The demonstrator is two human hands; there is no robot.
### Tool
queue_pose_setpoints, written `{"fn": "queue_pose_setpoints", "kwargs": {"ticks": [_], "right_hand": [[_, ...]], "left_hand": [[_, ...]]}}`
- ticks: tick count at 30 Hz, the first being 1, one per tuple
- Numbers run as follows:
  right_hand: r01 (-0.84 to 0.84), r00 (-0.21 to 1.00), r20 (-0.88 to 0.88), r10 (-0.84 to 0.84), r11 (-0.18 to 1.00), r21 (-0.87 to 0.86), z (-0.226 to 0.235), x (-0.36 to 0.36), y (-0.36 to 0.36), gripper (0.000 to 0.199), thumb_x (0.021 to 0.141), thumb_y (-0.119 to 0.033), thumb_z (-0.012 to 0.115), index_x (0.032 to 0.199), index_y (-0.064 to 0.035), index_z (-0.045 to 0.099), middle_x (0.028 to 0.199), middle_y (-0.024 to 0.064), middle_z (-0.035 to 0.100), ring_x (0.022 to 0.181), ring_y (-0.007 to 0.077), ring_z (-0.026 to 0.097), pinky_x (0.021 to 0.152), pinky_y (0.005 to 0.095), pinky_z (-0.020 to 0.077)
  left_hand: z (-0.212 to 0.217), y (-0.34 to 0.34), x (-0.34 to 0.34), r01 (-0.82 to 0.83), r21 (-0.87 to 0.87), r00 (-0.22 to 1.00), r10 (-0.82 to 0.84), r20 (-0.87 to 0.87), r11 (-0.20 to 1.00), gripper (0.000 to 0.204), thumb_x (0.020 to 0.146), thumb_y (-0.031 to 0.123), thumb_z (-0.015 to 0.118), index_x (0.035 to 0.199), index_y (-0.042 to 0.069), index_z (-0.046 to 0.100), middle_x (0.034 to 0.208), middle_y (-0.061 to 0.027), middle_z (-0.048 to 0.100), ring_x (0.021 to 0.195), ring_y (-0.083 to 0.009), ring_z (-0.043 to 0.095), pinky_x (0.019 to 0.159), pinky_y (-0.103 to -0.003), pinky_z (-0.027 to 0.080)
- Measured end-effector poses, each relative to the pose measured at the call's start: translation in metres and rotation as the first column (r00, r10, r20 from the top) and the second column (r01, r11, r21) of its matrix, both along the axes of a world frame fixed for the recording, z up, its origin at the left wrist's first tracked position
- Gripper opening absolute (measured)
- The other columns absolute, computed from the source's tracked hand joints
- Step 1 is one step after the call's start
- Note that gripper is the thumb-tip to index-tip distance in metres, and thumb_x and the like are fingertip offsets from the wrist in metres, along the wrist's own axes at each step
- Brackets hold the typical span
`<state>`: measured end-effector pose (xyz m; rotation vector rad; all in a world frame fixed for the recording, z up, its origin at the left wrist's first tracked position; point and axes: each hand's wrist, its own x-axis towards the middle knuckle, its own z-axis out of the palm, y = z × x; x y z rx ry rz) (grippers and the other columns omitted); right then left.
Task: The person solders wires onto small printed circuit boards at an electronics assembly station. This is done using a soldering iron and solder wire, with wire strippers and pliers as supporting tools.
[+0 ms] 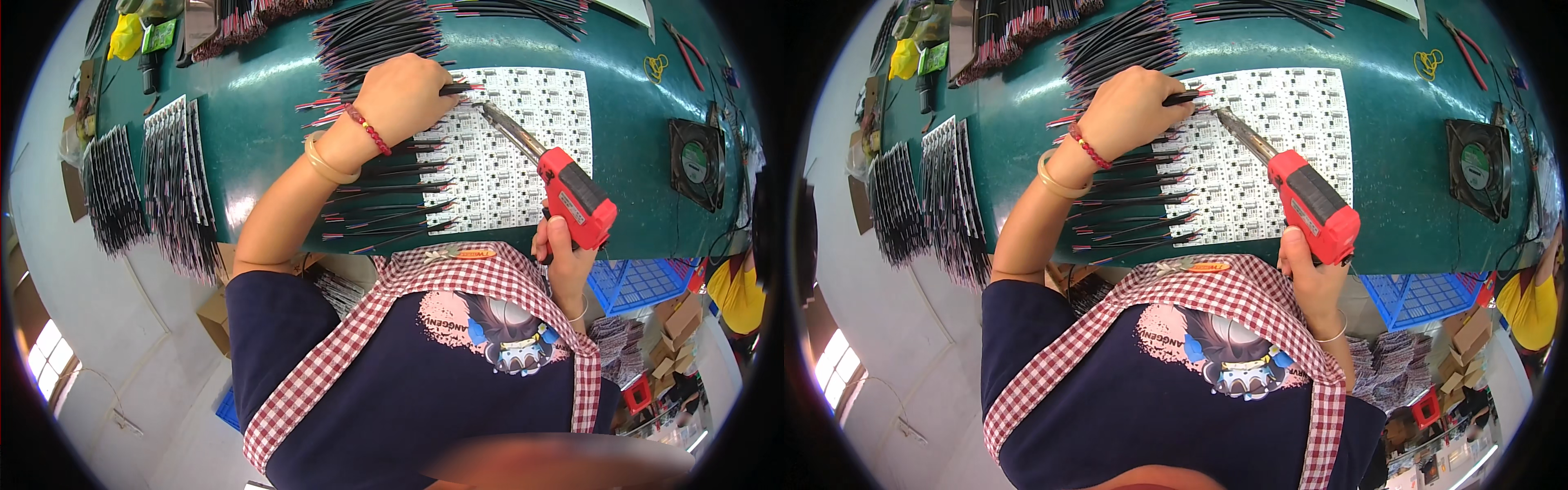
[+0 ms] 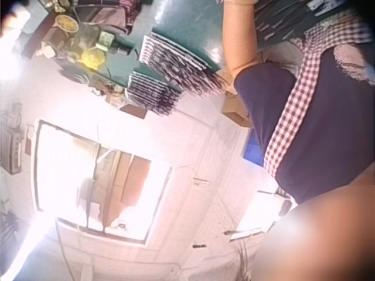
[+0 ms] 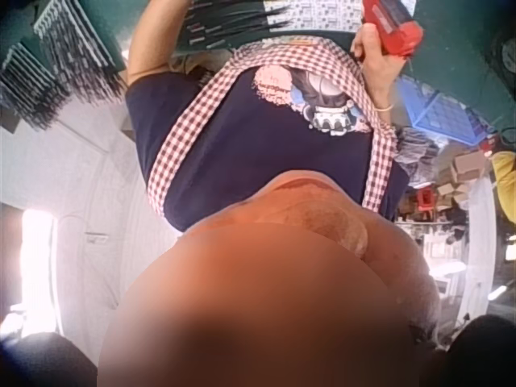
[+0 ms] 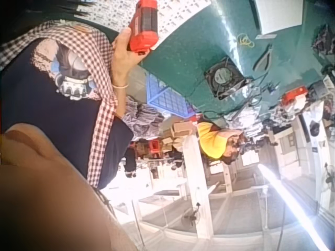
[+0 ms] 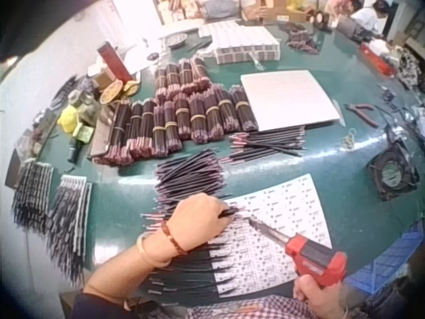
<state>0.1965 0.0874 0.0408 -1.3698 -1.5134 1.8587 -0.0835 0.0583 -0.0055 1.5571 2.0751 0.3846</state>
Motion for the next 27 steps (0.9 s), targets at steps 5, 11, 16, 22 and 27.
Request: {"fn": "queue_pose_setpoints", "kwargs": {"ticks": [5,11,16,22,27], "right_hand": [[-0.035,0.998,0.048,0.033,0.999,0.028,-0.006,0.005,-0.001,0.013,0.09,-0.011,0.062,0.084,-0.0014,0.056,0.061,0.001,0.054,0.05,0.0067,0.049,0.046,0.0229,0.039],[0.021,1.0,-0.016,-0.021,1.0,0.02,-0.002,0.001,-0.003,0.015,0.091,-0.012,0.06,0.081,-0.0021,0.055,0.059,0.0007,0.052,0.049,0.0071,0.048,0.046,0.0232,0.0373],[-0.08,0.995,0.063,0.078,0.996,0.03,-0.007,0.005,-0.004,0.029,0.094,-0.017,0.053,0.111,0.006,0.053,0.061,0.0037,0.05,0.048,0.0097,0.045,0.046,0.0241,0.0381],[-0.097,0.993,0.064,0.095,0.995,0.023,-0.011,0.011,-0.006,0.031,0.095,-0.021,0.052,0.11,0.0056,0.052,0.063,0.0048,0.05,0.048,0.0103,0.046,0.047,0.0249,0.0389],[0.131,0.975,-0.18,-0.127,0.991,0.013,-0.005,0.008,-0.01,0.037,0.097,-0.024,0.049,0.118,0.0068,0.05,0.06,0.0042,0.048,0.047,0.0106,0.044,0.054,0.0283,0.0455]], "left_hand": [[0.0,0.001,-0.001,0.026,0.006,0.999,-0.026,-0.019,1.0,0.024,0.081,0.029,0.064,0.088,0.008,0.072,0.07,-0.0154,0.065,0.066,-0.0353,0.062,0.062,-0.043,0.051],[-0.002,0.003,-0.001,0.049,0.003,0.997,-0.049,-0.066,0.999,0.025,0.082,0.031,0.064,0.084,0.007,0.071,0.071,-0.0149,0.065,0.069,-0.0351,0.063,0.063,-0.044,0.051],[-0.002,0.0,0.0,0.053,0.001,0.997,-0.053,-0.059,0.999,0.026,0.082,0.032,0.064,0.085,0.007,0.071,0.072,-0.0154,0.065,0.071,-0.0353,0.063,0.065,-0.045,0.051],[0.001,0.004,0.002,0.065,-0.027,0.996,-0.067,-0.062,0.998,0.026,0.082,0.032,0.064,0.086,0.007,0.071,0.074,-0.0157,0.066,0.073,-0.0358,0.064,0.066,-0.045,0.052],[-0.003,0.001,0.002,0.058,-0.019,0.996,-0.059,-0.067,0.998,0.027,0.082,0.031,0.063,0.085,0.006,0.071,0.072,-0.0167,0.065,0.072,-0.0367,0.064,0.066,-0.045,0.052]]}}
